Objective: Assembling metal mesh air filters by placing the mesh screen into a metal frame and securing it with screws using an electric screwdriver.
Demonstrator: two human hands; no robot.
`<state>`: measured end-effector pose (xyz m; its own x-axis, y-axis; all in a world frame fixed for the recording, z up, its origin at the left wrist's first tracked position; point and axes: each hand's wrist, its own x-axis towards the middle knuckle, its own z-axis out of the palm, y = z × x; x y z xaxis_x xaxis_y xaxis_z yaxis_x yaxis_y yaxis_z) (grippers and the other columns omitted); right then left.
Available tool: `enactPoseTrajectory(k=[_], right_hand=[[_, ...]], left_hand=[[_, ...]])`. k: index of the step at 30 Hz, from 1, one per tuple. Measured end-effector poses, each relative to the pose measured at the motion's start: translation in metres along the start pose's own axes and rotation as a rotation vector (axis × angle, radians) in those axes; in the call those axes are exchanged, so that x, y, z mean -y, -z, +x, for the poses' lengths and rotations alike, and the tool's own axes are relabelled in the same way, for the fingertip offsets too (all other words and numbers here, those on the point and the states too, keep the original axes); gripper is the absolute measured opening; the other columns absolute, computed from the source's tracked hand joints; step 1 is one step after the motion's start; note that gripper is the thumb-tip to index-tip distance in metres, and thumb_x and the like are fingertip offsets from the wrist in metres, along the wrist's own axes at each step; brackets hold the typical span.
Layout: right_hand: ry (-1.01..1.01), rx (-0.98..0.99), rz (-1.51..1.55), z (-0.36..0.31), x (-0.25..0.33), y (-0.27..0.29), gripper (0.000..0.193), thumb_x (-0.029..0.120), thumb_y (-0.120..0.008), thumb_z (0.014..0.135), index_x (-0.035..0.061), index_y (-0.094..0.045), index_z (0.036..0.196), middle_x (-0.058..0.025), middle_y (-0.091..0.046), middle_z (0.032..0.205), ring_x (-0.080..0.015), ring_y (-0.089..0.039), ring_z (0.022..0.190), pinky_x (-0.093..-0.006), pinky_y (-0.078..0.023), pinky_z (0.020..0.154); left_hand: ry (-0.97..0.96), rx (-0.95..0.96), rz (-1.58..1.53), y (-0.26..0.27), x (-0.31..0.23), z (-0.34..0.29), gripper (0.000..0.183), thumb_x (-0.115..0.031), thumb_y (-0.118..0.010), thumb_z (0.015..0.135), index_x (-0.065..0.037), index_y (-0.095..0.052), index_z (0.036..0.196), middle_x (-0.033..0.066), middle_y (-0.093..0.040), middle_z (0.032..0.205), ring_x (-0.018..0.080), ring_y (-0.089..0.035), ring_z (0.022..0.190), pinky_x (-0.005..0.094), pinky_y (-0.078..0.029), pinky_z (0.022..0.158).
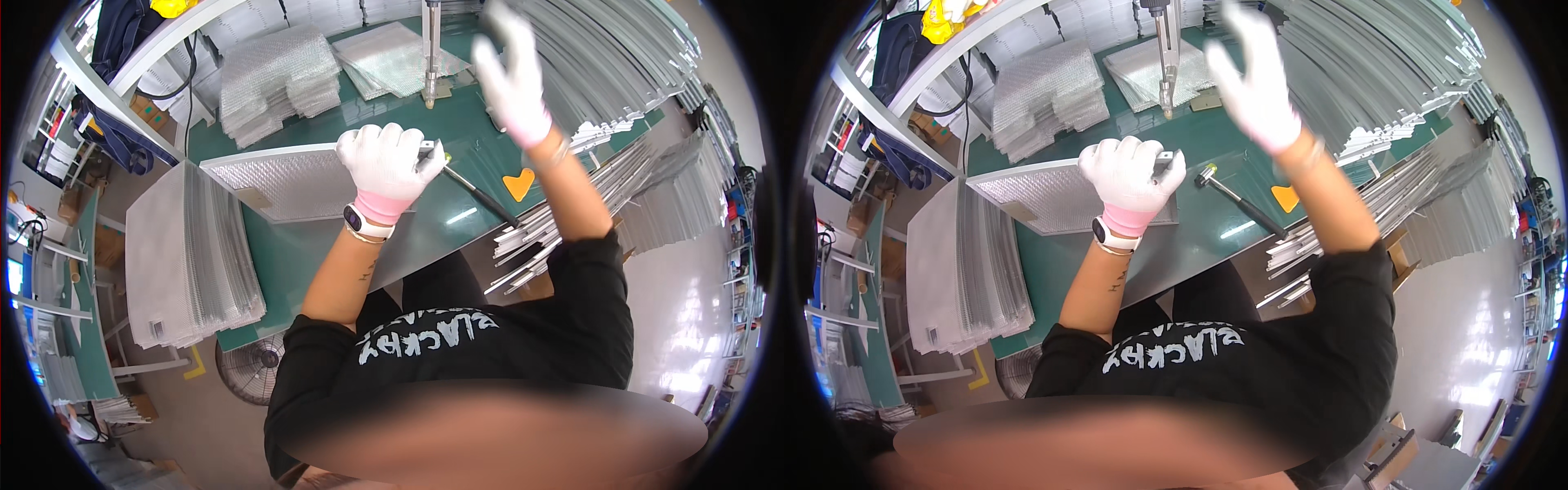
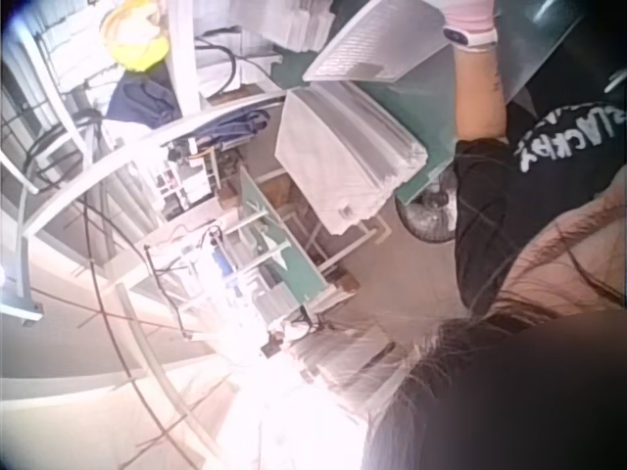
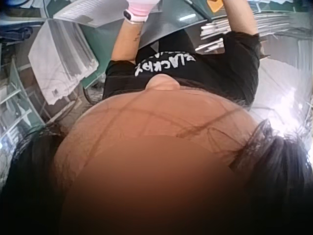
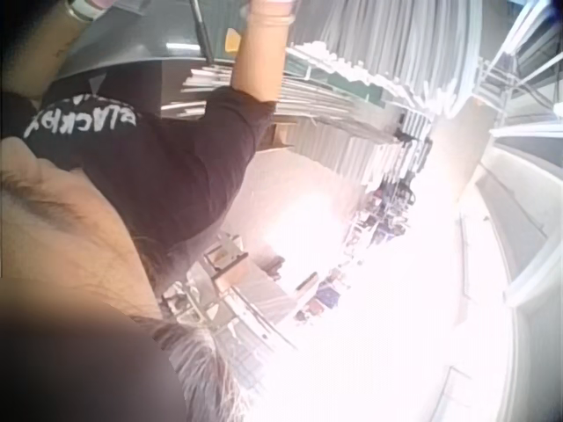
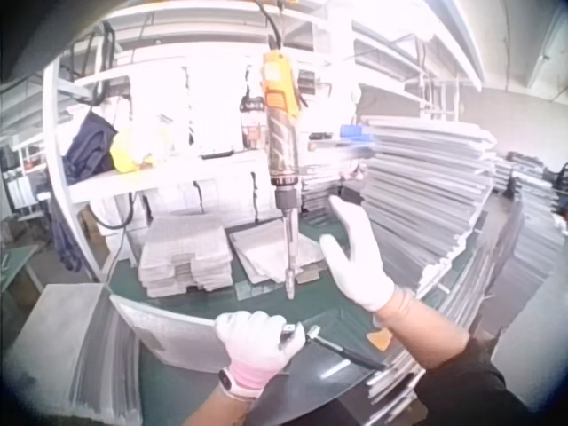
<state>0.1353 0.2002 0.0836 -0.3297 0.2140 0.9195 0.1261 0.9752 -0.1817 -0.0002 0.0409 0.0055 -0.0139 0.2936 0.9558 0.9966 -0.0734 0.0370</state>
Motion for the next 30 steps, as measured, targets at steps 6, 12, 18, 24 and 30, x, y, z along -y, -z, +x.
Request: enactPoseTrajectory(k=[6, 12, 18, 24, 30], right_hand=[[-0.122, 0.036, 0.512, 0.151, 0.06, -0.003, 0.043, 0.022, -0.062, 0.092, -0.0001, -0.054, 0.128, -0.0069, -0.061, 0.114, -0.0158, -0.056, 0.103, -0.0272, -0.045, 0.088], [-0.368, 0.028, 1.265, 0.131, 0.072, -0.013, 0.009, 0.019, -0.059, 0.096, 0.01, -0.06, 0.097, 0.0023, -0.059, 0.075, -0.0065, -0.056, 0.062, -0.02, -0.047, 0.056], [-0.409, 0.096, 1.38, 0.129, 0.076, -0.022, 0.009, 0.019, -0.059, 0.096, 0.0111, -0.056, 0.091, -0.0003, -0.058, 0.073, -0.0079, -0.054, 0.06, -0.0214, -0.045, 0.052], [-0.446, 0.383, 1.58, 0.102, 0.079, -0.037, 0.025, 0.027, -0.057, 0.097, 0.0076, -0.052, 0.081, -0.0021, -0.05, 0.066, -0.011, -0.045, 0.055, -0.0235, -0.037, 0.052], [-0.389, 0.568, 1.729, 0.089, 0.063, -0.052, 0.029, 0.033, -0.059, 0.094, 0.0049, -0.053, 0.089, -0.0026, -0.048, 0.065, -0.0093, -0.039, 0.049, -0.021, -0.032, 0.046]], left_hand=[[-0.018, 0.007, -0.039, -0.015, 0.001, 0.005, 0.022, -0.025, -0.074, 0.063, -0.019, -0.053, 0.064, -0.0015, -0.044, 0.062, 0.0199, -0.047, 0.062, 0.0392, -0.033, 0.066], [-0.002, 0.017, -0.051, -0.019, 0.01, 0.006, 0.019, -0.021, -0.075, 0.062, -0.017, -0.057, 0.068, -0.0008, -0.051, 0.065, 0.0207, -0.051, 0.063, 0.0398, -0.034, 0.066], [-0.009, -0.001, -0.12, -0.019, 0.014, 0.004, 0.019, -0.021, -0.076, 0.062, -0.017, -0.06, 0.071, -0.0007, -0.058, 0.067, 0.0216, -0.053, 0.062, 0.0403, -0.035, 0.066], [0.109, 0.097, -0.224, -0.014, 0.008, 0.001, 0.016, -0.018, -0.077, 0.067, -0.013, -0.063, 0.071, -0.0001, -0.059, 0.061, 0.0214, -0.056, 0.06, 0.0353, -0.041, 0.058], [0.106, 0.101, -0.317, -0.008, 0.005, 0.003, 0.016, -0.013, -0.077, 0.067, -0.01, -0.069, 0.081, 0.0026, -0.064, 0.073, 0.021, -0.059, 0.067, 0.0331, -0.046, 0.06]])
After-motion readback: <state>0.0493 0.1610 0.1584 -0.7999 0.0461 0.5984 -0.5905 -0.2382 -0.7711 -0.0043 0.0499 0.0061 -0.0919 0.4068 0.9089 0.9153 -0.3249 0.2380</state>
